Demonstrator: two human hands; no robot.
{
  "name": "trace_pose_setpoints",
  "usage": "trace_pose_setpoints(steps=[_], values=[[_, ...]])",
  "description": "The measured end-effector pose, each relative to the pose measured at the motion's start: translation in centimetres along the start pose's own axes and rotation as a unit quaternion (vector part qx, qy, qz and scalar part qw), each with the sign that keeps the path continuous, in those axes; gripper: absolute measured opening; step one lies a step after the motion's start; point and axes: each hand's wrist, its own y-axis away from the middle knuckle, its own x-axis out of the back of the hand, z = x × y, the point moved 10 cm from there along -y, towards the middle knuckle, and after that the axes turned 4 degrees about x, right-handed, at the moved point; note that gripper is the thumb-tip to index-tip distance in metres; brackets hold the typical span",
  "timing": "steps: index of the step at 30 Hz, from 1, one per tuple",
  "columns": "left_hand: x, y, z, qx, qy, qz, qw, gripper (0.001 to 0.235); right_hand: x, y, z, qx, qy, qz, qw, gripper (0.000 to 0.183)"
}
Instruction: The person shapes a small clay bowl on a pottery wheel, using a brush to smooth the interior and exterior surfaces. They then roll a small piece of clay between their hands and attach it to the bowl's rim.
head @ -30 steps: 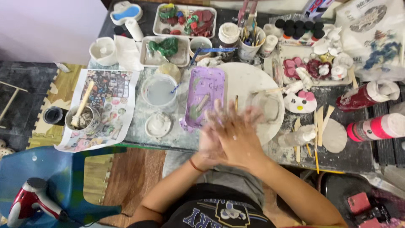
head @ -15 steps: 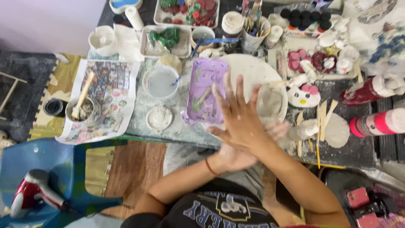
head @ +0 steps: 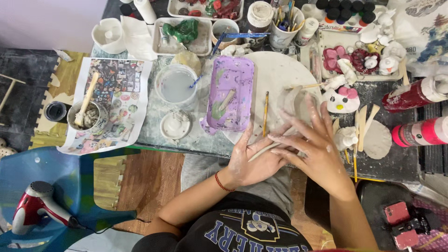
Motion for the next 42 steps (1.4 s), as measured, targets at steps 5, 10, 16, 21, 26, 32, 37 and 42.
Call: trace_pose_setpoints(steps=[5,10,16,21,26,32,37,42], values=[[-0.7,-0.5,0.5,-0.022,0.139,-0.116,0.983,0.089,0.1,0.4,0.0,0.046,-0.025,0.044,0.998,0.024],[1.1,-1.9,0.1,-0.017,0.147,-0.098,0.984,0.083,-1.9,0.0,-1.0,0.065,0.067,-0.012,0.996,0.039],[-0.6,-1.4,-0.3,0.01,0.301,-0.236,0.924,0.092,-0.7,0.3,-0.9,-0.025,0.002,0.047,0.999,0.059],[1.2,-0.2,0.3,-0.563,0.015,-0.077,0.823,0.093,-9.7,-1.2,-3.2,-0.019,0.174,-0.124,0.977,0.097],[1.9,-1.4,0.9,-0.178,-0.237,-0.066,0.953,0.093,-9.8,-2.3,-5.2,0.056,0.133,-0.076,0.987,0.102],[-3.4,-1.2,4.8,-0.532,-0.011,-0.072,0.843,0.091,-8.8,-4.1,-6.4,0.077,0.111,-0.107,0.985,0.099],[-0.8,-1.5,-1.0,-0.172,-0.083,-0.113,0.975,0.093,-8.1,-5.4,-4.6,0.032,0.16,-0.131,0.978,0.094],[4.0,0.9,3.3,-0.237,-0.098,-0.065,0.964,0.094,-8.0,-4.1,-7.6,0.089,0.112,-0.091,0.986,0.099]])
